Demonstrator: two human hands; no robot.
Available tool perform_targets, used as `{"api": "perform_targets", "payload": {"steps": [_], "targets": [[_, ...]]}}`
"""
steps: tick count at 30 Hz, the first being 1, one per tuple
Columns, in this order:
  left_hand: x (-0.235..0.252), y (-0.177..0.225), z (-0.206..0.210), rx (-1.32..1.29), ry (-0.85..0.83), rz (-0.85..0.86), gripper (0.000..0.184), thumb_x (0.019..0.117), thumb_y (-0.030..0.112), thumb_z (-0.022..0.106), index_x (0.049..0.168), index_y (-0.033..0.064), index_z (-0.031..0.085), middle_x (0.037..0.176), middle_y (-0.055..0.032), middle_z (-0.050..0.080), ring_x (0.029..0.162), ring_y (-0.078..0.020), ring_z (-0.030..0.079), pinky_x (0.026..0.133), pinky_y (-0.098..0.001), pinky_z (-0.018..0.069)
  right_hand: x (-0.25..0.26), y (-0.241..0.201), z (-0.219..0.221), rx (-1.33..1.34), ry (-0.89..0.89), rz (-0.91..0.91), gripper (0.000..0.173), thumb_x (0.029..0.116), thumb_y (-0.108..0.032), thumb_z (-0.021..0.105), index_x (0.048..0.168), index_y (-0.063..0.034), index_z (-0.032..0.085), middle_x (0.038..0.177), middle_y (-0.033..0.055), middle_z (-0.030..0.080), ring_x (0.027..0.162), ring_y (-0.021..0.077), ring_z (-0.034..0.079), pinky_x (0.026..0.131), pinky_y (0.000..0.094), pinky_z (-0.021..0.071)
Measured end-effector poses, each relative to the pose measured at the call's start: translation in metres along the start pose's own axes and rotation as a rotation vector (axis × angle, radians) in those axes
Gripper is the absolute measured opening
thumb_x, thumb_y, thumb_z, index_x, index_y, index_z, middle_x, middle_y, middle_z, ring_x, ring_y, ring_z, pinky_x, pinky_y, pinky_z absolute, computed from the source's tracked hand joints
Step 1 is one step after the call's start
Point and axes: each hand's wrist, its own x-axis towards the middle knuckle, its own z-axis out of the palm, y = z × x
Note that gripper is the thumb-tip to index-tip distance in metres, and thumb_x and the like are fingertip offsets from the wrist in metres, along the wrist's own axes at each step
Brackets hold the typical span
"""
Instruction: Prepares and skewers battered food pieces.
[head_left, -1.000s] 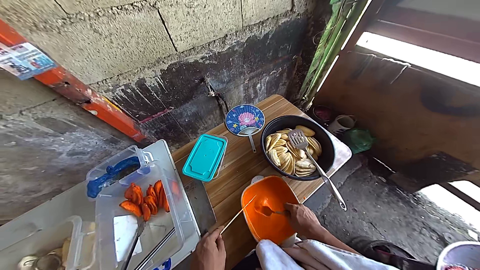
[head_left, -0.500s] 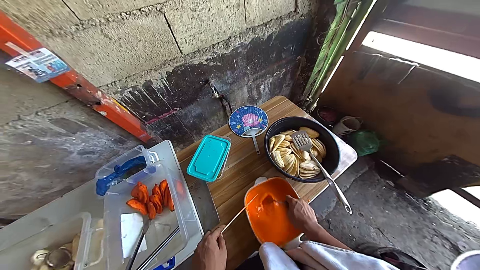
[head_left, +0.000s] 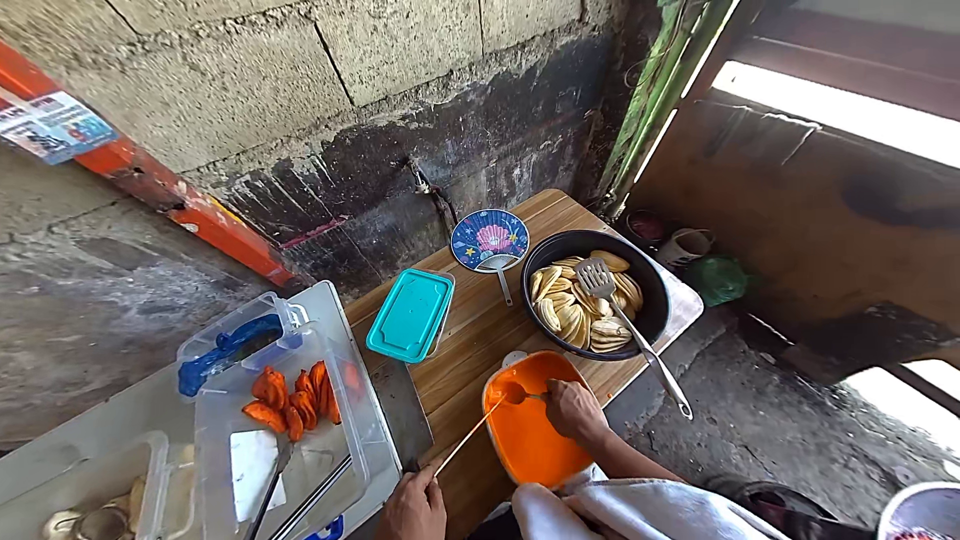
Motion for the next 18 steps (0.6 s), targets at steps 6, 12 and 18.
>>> {"api": "perform_targets", "payload": {"steps": [6, 12, 18], "targets": [[0.001, -0.004, 0.001, -0.003, 0.026, 0.025, 0.035, 0.1019, 0.015, 0.052, 0.129, 0.0123, 0.073, 0.114, -0.0186, 0.074, 0.109, -0.0347, 0.070, 0.098, -0.0514, 0.0528, 0.003, 0.002, 0.000, 0.010, -0.005, 0.011, 0.036, 0.1075, -0.035, 0.044, 0.122, -0.0101, 0.065, 0.121, 0.0175, 0.070, 0.118, 0.0354, 0.067, 0.093, 0.0568, 0.0553], [0.003, 0.002, 0.003, 0.022, 0.015, 0.024, 0.035, 0.1018, 0.016, 0.052, 0.129, 0.0142, 0.073, 0.117, -0.0172, 0.073, 0.110, -0.0332, 0.069, 0.098, -0.0502, 0.0530, 0.003, 0.002, 0.003, 0.041, -0.035, 0.002, 0.033, 0.1041, -0.034, 0.049, 0.119, -0.0104, 0.067, 0.119, 0.0171, 0.071, 0.115, 0.0347, 0.068, 0.091, 0.0577, 0.0558], [0.005, 0.007, 0.002, 0.031, 0.000, 0.038, 0.035, 0.1019, 0.016, 0.052, 0.130, 0.0153, 0.073, 0.117, -0.0166, 0.073, 0.111, -0.0335, 0.069, 0.099, -0.0514, 0.0528, -0.003, 0.012, 0.008, 0.031, -0.004, -0.014, 0.032, 0.1053, -0.034, 0.047, 0.116, -0.0119, 0.067, 0.114, 0.0160, 0.072, 0.112, 0.0341, 0.070, 0.089, 0.0570, 0.0562]]}}
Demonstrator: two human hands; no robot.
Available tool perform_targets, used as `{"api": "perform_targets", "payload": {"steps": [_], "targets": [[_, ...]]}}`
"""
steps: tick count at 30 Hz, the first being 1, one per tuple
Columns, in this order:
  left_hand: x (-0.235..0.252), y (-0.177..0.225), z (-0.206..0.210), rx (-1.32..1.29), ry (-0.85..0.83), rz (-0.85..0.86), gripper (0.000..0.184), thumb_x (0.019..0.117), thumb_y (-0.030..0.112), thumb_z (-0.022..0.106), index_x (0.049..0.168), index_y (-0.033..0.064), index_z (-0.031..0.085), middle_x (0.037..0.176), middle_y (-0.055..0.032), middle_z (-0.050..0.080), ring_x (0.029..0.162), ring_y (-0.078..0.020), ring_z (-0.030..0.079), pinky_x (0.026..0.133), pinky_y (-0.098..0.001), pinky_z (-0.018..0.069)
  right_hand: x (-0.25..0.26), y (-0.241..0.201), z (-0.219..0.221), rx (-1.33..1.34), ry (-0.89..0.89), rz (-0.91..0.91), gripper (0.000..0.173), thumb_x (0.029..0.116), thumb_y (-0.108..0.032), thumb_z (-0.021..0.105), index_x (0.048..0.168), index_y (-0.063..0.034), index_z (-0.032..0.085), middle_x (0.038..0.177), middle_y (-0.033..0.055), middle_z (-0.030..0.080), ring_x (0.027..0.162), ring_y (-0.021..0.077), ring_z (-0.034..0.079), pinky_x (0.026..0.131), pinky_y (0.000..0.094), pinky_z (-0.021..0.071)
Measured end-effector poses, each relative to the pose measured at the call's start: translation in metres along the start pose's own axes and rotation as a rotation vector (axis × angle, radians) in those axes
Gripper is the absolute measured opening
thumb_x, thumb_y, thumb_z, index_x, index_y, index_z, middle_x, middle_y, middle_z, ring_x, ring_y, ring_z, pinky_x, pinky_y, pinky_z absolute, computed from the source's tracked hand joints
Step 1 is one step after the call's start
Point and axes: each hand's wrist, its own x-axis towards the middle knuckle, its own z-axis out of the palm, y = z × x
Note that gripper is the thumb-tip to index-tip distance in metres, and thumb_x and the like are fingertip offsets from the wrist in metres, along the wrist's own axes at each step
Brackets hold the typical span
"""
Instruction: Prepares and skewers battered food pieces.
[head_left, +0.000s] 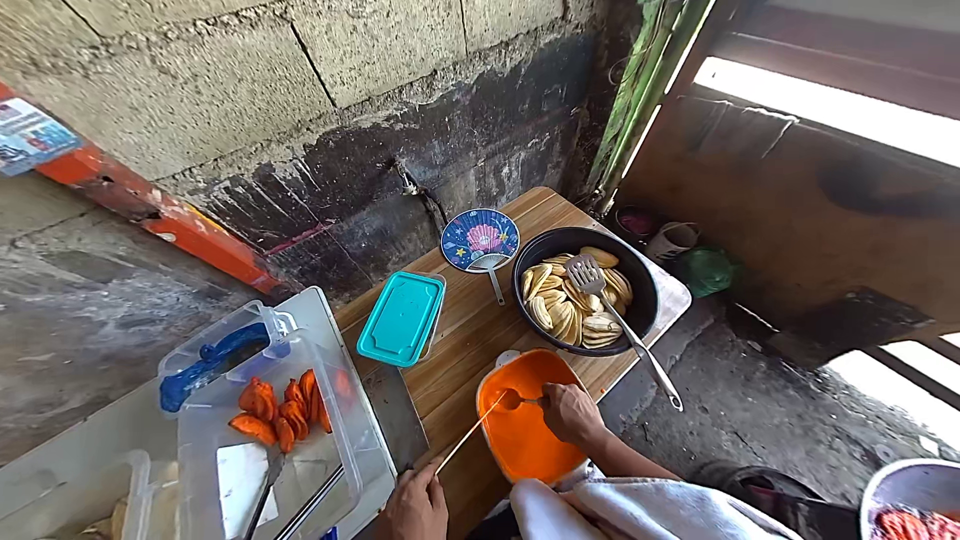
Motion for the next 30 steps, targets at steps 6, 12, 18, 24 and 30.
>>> {"api": "perform_targets", "payload": {"steps": [6, 12, 18, 24, 30], "targets": [[0.000, -0.002, 0.004, -0.007, -0.017, 0.012, 0.035, 0.1015, 0.015, 0.052, 0.128, 0.0134, 0.074, 0.116, -0.0170, 0.074, 0.111, -0.0339, 0.070, 0.099, -0.0520, 0.0523, 0.000, 0.009, 0.005, 0.008, -0.002, -0.003, 0.034, 0.1066, -0.036, 0.045, 0.119, -0.0117, 0.066, 0.114, 0.0169, 0.072, 0.112, 0.0352, 0.070, 0.089, 0.0582, 0.0560], [0.002, 0.000, 0.001, 0.015, -0.032, 0.002, 0.036, 0.1026, 0.016, 0.050, 0.130, 0.0152, 0.073, 0.117, -0.0161, 0.074, 0.112, -0.0333, 0.069, 0.099, -0.0511, 0.0525, -0.003, 0.002, 0.005, -0.033, -0.023, -0.044, 0.034, 0.1087, -0.034, 0.043, 0.124, -0.0108, 0.062, 0.115, 0.0188, 0.071, 0.112, 0.0374, 0.069, 0.090, 0.0581, 0.0561], [0.004, 0.007, -0.004, 0.009, -0.015, 0.018, 0.036, 0.1027, 0.016, 0.050, 0.130, 0.0150, 0.073, 0.118, -0.0161, 0.074, 0.113, -0.0340, 0.069, 0.100, -0.0519, 0.0523, -0.015, 0.013, -0.015, 0.003, 0.107, 0.199, 0.040, 0.1091, -0.032, 0.038, 0.138, -0.0148, 0.059, 0.124, 0.0175, 0.070, 0.116, 0.0360, 0.069, 0.092, 0.0556, 0.0567], [0.001, 0.005, -0.001, -0.005, -0.023, 0.013, 0.035, 0.1027, 0.016, 0.050, 0.130, 0.0142, 0.073, 0.116, -0.0174, 0.074, 0.111, -0.0347, 0.070, 0.099, -0.0524, 0.0525, -0.038, 0.015, -0.022, -0.099, 0.155, 0.228, 0.035, 0.1065, -0.015, 0.041, 0.136, -0.0119, 0.059, 0.124, 0.0177, 0.069, 0.113, 0.0354, 0.070, 0.089, 0.0530, 0.0578], [0.005, 0.008, -0.007, 0.002, -0.003, 0.012, 0.035, 0.1028, 0.016, 0.051, 0.130, 0.0145, 0.073, 0.116, -0.0169, 0.074, 0.110, -0.0344, 0.069, 0.099, -0.0509, 0.0525, -0.012, 0.007, -0.002, -0.076, 0.067, 0.046, 0.042, 0.1050, -0.007, 0.040, 0.143, -0.0149, 0.055, 0.135, 0.0209, 0.063, 0.117, 0.0405, 0.067, 0.092, 0.0574, 0.0565]]}}
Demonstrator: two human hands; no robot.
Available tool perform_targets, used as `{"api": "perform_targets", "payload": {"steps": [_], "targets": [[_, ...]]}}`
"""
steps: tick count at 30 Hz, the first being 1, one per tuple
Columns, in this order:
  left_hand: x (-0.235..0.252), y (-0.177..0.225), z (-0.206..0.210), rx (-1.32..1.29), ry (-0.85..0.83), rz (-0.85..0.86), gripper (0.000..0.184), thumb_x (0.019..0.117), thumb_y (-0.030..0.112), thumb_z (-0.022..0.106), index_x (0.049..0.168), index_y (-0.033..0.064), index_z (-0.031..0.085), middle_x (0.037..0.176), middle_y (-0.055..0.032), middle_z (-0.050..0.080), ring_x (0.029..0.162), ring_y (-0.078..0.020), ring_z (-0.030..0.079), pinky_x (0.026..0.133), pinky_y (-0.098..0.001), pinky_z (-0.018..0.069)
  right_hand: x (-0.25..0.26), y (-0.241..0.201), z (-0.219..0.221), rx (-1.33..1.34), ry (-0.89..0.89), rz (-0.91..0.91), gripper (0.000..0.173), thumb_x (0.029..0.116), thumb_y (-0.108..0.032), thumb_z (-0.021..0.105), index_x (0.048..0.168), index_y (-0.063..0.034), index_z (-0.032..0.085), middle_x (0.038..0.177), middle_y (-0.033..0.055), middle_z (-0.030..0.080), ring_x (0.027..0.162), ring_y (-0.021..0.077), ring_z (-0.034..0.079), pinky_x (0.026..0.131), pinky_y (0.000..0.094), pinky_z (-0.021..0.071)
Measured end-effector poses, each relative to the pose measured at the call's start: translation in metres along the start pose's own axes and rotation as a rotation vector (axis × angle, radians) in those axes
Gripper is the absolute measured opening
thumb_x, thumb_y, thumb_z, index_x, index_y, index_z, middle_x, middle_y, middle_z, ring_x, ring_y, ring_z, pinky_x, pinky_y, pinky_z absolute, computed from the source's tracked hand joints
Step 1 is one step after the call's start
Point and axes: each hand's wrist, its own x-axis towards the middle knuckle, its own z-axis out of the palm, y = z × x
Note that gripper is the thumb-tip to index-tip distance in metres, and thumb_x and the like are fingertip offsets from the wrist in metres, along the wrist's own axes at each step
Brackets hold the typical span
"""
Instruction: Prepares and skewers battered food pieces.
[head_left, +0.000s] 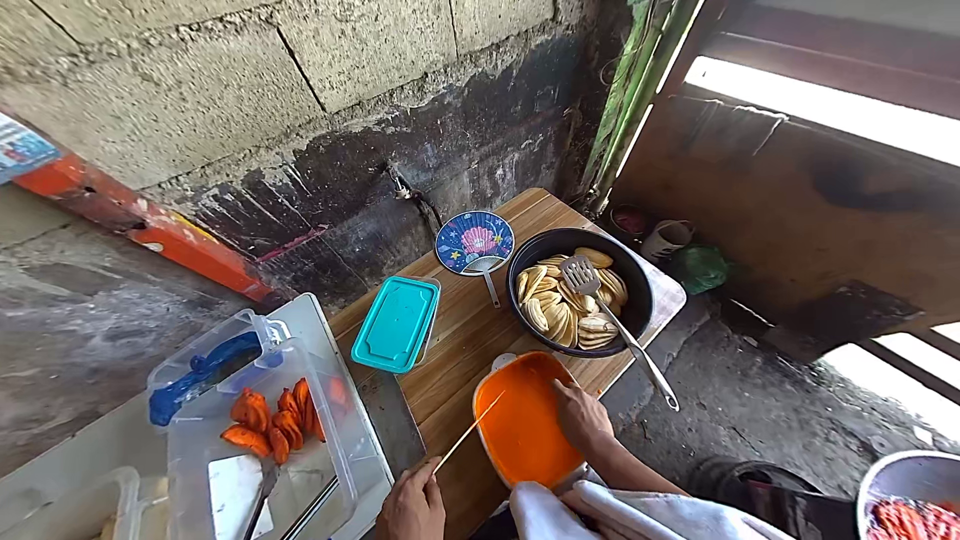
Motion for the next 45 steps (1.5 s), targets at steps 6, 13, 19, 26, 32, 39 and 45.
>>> {"api": "perform_targets", "payload": {"steps": [6, 13, 19, 26, 32, 39, 45], "targets": [[0.009, -0.007, -0.015, 0.021, 0.070, -0.022, 0.036, 0.1032, 0.017, 0.050, 0.130, 0.0176, 0.073, 0.113, -0.0154, 0.074, 0.108, -0.0335, 0.070, 0.095, -0.0518, 0.0540, 0.005, -0.003, 0.009, -0.062, -0.177, -0.267, 0.027, 0.1083, -0.020, 0.045, 0.127, -0.0123, 0.064, 0.125, 0.0199, 0.068, 0.118, 0.0402, 0.066, 0.093, 0.0620, 0.0546], [0.005, -0.020, -0.010, -0.014, 0.024, -0.059, 0.036, 0.1031, 0.017, 0.050, 0.130, 0.0167, 0.073, 0.115, -0.0152, 0.074, 0.110, -0.0327, 0.069, 0.099, -0.0509, 0.0525, -0.018, 0.016, 0.004, -0.063, -0.193, -0.252, 0.029, 0.1066, -0.031, 0.048, 0.112, -0.0099, 0.067, 0.110, 0.0178, 0.071, 0.109, 0.0374, 0.069, 0.088, 0.0596, 0.0554], [0.003, -0.012, -0.004, -0.040, -0.012, -0.048, 0.035, 0.1031, 0.016, 0.051, 0.131, 0.0161, 0.073, 0.116, -0.0167, 0.073, 0.111, -0.0342, 0.069, 0.099, -0.0518, 0.0522, -0.021, 0.029, 0.016, 0.030, -0.144, -0.049, 0.030, 0.1060, -0.034, 0.047, 0.114, -0.0122, 0.067, 0.111, 0.0157, 0.072, 0.109, 0.0346, 0.070, 0.087, 0.0570, 0.0564], [0.006, -0.004, -0.009, 0.002, -0.021, -0.011, 0.036, 0.1033, 0.017, 0.050, 0.131, 0.0172, 0.073, 0.117, -0.0151, 0.073, 0.111, -0.0326, 0.069, 0.098, -0.0512, 0.0525, -0.020, 0.040, 0.035, 0.177, -0.101, 0.085, 0.033, 0.1070, -0.037, 0.048, 0.119, -0.0137, 0.069, 0.115, 0.0158, 0.073, 0.112, 0.0344, 0.070, 0.092, 0.0568, 0.0556], [0.005, -0.004, -0.008, 0.008, 0.000, -0.010, 0.036, 0.1027, 0.016, 0.051, 0.131, 0.0171, 0.073, 0.117, -0.0145, 0.074, 0.111, -0.0321, 0.069, 0.098, -0.0505, 0.0529, -0.024, 0.026, 0.029, 0.125, -0.033, 0.004, 0.034, 0.1088, -0.036, 0.042, 0.121, -0.0137, 0.065, 0.115, 0.0147, 0.072, 0.111, 0.0340, 0.070, 0.090, 0.0545, 0.0561], [-0.001, -0.009, -0.012, 0.008, 0.033, -0.008, 0.035, 0.1019, 0.016, 0.051, 0.129, 0.0166, 0.074, 0.113, -0.0146, 0.074, 0.108, -0.0320, 0.070, 0.096, -0.0506, 0.0536, -0.015, 0.005, 0.022, 0.070, -0.072, -0.067, 0.034, 0.1090, -0.035, 0.042, 0.123, -0.0117, 0.064, 0.115, 0.0170, 0.071, 0.113, 0.0356, 0.069, 0.090, 0.0558, 0.0559], [-0.006, -0.019, -0.016, -0.021, 0.073, -0.044, 0.034, 0.1020, 0.016, 0.052, 0.128, 0.0149, 0.074, 0.111, -0.0166, 0.075, 0.106, -0.0334, 0.071, 0.096, -0.0525, 0.0533, -0.010, 0.005, 0.028, 0.087, -0.094, -0.070, 0.034, 0.1087, -0.036, 0.043, 0.121, -0.0125, 0.064, 0.113, 0.0164, 0.072, 0.111, 0.0355, 0.070, 0.089, 0.0564, 0.0568]]}}
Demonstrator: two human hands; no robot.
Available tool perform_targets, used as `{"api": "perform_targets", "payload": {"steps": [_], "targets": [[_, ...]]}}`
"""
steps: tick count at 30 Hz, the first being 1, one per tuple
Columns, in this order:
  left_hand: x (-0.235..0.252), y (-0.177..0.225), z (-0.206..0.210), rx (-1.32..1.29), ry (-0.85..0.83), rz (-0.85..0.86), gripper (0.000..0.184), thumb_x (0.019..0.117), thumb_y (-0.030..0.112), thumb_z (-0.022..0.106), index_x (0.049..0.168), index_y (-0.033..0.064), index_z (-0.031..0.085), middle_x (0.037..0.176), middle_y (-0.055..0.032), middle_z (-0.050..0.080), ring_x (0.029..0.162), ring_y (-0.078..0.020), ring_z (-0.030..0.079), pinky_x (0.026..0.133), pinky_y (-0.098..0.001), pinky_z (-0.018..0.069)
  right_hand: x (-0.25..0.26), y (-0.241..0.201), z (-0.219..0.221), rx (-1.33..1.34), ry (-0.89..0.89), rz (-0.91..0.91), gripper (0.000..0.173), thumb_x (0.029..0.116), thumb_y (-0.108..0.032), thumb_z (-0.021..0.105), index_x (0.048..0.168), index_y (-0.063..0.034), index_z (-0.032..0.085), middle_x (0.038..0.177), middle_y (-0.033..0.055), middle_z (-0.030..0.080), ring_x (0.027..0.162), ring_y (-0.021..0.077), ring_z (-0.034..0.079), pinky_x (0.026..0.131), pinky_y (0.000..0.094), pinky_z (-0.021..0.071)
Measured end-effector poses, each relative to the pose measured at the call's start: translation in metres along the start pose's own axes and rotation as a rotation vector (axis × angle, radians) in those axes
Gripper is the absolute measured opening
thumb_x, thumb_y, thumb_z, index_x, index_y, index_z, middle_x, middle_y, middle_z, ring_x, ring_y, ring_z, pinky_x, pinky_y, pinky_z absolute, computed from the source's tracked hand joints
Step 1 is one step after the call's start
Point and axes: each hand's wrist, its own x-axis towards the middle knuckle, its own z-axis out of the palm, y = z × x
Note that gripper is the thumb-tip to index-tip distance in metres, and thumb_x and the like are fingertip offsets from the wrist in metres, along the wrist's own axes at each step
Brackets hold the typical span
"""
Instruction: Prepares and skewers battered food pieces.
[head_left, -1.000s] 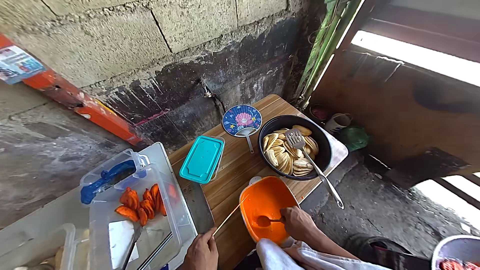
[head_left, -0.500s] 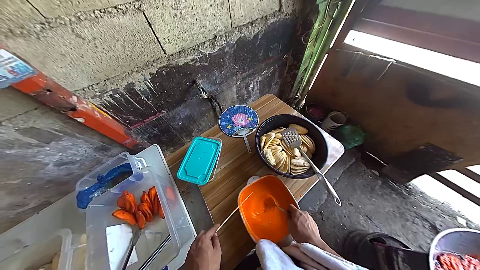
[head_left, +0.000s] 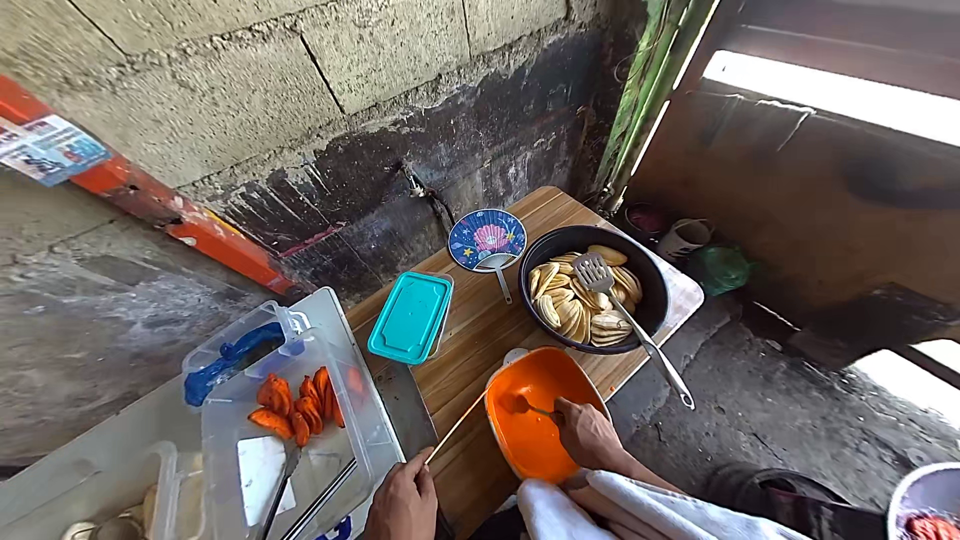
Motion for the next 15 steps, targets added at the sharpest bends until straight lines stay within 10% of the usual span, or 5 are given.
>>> {"api": "perform_targets", "payload": {"steps": [15], "targets": [[-0.003, 0.001, 0.000, -0.008, 0.002, 0.007, 0.034, 0.1018, 0.015, 0.052, 0.128, 0.0138, 0.074, 0.110, -0.0171, 0.075, 0.106, -0.0336, 0.071, 0.096, -0.0519, 0.0531, -0.003, -0.009, -0.005, -0.007, -0.033, 0.015, 0.030, 0.1069, -0.028, 0.045, 0.122, -0.0120, 0.064, 0.116, 0.0184, 0.071, 0.113, 0.0369, 0.069, 0.089, 0.0576, 0.0568]]}}
